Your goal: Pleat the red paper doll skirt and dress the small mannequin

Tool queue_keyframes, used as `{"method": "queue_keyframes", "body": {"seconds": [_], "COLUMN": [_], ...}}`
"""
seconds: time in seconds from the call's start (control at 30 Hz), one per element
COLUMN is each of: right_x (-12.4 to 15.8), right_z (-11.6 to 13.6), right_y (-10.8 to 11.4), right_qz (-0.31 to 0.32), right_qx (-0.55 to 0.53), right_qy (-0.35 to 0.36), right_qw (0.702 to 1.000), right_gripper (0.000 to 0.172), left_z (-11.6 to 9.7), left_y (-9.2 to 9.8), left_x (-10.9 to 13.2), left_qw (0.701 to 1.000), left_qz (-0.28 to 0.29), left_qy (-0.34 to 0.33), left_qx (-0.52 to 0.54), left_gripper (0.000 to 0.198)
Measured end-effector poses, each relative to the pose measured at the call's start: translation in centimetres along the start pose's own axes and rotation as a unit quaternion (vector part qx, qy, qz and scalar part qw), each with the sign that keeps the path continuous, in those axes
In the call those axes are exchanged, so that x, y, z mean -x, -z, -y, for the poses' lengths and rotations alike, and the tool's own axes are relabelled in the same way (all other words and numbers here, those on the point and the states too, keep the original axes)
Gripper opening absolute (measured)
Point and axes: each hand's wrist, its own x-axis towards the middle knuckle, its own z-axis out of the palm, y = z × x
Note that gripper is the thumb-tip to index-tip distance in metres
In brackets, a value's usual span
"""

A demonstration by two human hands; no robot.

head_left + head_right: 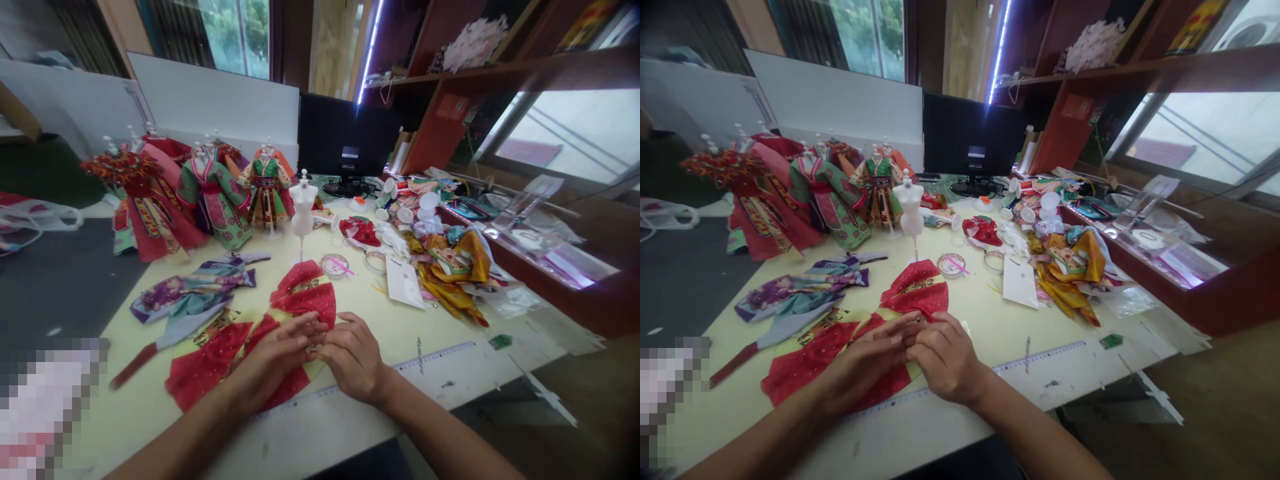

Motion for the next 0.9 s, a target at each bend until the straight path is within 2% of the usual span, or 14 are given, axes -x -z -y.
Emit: {"method": "queue_keyframes", "body": {"seconds": [0.07,0.1,0.13,0.17,0.2,0.23,0.3,0.33,0.37,0.4,0.47,0.67,0.8,0.9], "right_x": [0.3,0.7,1.2,1.8,2.5,3.3,4.8,5.4,5.9,6.3,6.8,7.1,7.1,6.9], "right_z": [-0.1,-0.4,-0.9,-1.6,-2.5,-3.4,-5.3,-6.2,-7.0,-7.7,-8.9,-11.6,-12.8,-13.2], "right_y": [1.2,1.9,2.6,3.4,4.2,4.9,6.2,6.6,7.0,7.2,7.3,6.3,6.0,6.2], "right_qz": [-0.011,-0.017,-0.03,-0.042,-0.053,-0.067,-0.111,-0.136,-0.159,-0.174,-0.194,-0.257,-0.287,-0.297], "right_qx": [-0.059,-0.093,-0.126,-0.158,-0.199,-0.248,-0.353,-0.391,-0.414,-0.424,-0.424,-0.389,-0.344,-0.302], "right_qy": [-0.068,-0.133,-0.218,-0.32,-0.419,-0.509,-0.644,-0.683,-0.706,-0.718,-0.728,-0.734,-0.733,-0.727], "right_qw": [0.996,0.987,0.967,0.933,0.884,0.822,0.669,0.602,0.552,0.523,0.503,0.495,0.512,0.54], "right_gripper": [0.018,0.016,0.012,0.007,0.007,0.012,0.016,0.016,0.015,0.014,0.012,0.012,0.016,0.017], "left_z": [-0.1,-0.2,-0.3,-0.3,-0.3,-0.3,-0.3,-0.2,-0.2,-0.1,-0.1,0.0,0.0,0.1], "left_y": [0.0,0.0,0.0,0.1,0.1,0.1,0.4,0.5,0.6,0.8,1.0,1.2,1.4,1.5], "left_x": [-0.2,-0.2,-0.3,-0.3,-0.4,-0.4,-0.5,-0.6,-0.7,-0.8,-1.0,-1.1,-1.1,-1.1], "left_qw": [1.0,1.0,0.999,0.999,0.998,0.998,0.997,0.997,0.997,0.997,0.996,0.994,0.993,0.993], "left_qz": [-0.013,-0.021,-0.028,-0.034,-0.039,-0.044,-0.052,-0.054,-0.056,-0.059,-0.067,-0.09,-0.089,-0.089], "left_qy": [-0.001,0.001,0.002,0.003,0.005,0.006,0.006,0.004,0.001,-0.002,-0.005,-0.009,-0.007,-0.004], "left_qx": [-0.008,-0.017,-0.027,-0.036,-0.042,-0.047,-0.052,-0.053,-0.053,-0.052,-0.051,-0.066,-0.071,-0.077], "left_gripper": [0.041,0.042,0.042,0.042,0.042,0.041,0.04,0.04,0.039,0.039,0.038,0.036,0.035,0.034]}}
